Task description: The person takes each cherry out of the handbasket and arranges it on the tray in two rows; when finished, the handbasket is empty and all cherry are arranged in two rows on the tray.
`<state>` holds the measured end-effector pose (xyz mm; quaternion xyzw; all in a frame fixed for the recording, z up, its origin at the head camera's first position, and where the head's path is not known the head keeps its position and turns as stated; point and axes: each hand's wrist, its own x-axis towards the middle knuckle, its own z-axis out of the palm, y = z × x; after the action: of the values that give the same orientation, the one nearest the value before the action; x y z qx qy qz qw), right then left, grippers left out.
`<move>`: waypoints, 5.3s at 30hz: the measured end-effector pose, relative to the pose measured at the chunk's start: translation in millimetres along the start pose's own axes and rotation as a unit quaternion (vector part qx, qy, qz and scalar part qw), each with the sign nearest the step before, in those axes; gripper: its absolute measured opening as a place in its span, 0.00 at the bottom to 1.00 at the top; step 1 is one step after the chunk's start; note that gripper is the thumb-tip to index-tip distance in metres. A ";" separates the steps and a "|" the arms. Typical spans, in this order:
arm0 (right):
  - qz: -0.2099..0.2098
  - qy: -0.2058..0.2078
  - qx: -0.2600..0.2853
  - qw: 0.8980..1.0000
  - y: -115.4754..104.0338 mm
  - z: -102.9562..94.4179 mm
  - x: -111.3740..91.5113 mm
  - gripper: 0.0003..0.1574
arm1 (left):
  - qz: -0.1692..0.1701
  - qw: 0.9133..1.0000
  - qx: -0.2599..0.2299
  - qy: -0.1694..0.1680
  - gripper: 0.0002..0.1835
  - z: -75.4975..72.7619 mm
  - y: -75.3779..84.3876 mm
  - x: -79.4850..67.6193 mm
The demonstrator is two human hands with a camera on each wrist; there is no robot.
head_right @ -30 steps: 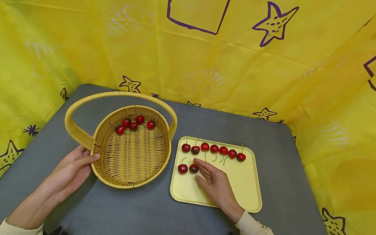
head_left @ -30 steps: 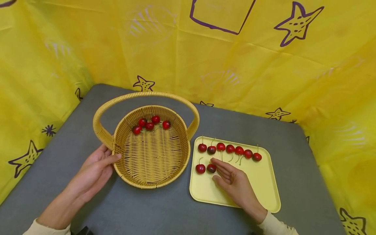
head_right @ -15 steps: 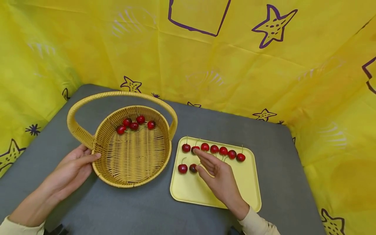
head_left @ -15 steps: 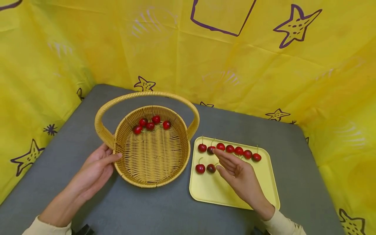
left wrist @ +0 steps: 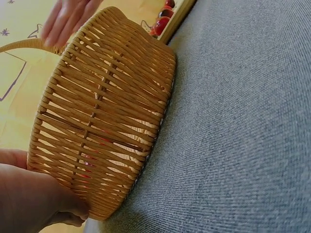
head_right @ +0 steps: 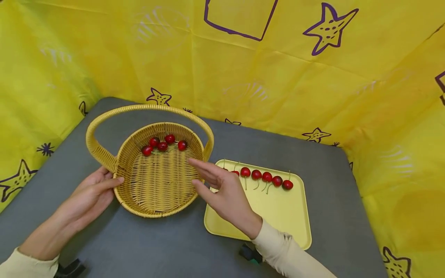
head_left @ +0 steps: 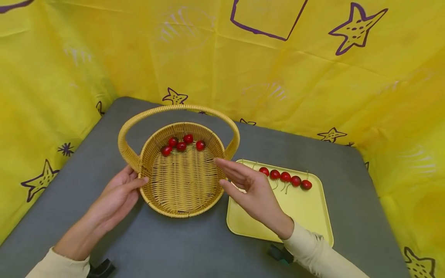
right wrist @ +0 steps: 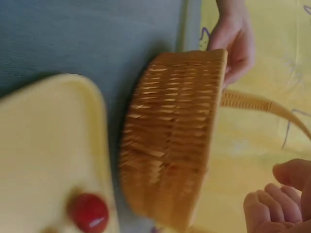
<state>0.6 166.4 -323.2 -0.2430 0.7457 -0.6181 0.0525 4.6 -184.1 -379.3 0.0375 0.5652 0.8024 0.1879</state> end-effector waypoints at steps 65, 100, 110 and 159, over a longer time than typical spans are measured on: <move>0.115 -0.068 -0.192 0.972 70.2 70.7 136.4 0.29 | -0.003 1.000 -0.006 0.011 0.43 2.6 3.1 1.7; 0.052 -0.081 0.049 0.994 -14.1 27.8 58.3 0.24 | -0.014 1.000 -0.009 0.006 0.44 -0.3 -0.9 0.8; 0.070 -0.005 0.047 0.996 10.2 -50.3 -24.2 0.29 | 0.009 1.000 -0.011 0.006 0.43 -3.6 -3.3 1.3; 0.119 0.061 -0.088 0.987 78.3 -97.9 -104.1 0.28 | 0.021 1.000 -0.006 0.004 0.40 -3.1 -5.8 1.6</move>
<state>31.4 307.8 -397.9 -0.1175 0.8226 -0.5533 0.0586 3.7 -184.6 -386.0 0.0449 0.5600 0.8099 0.1687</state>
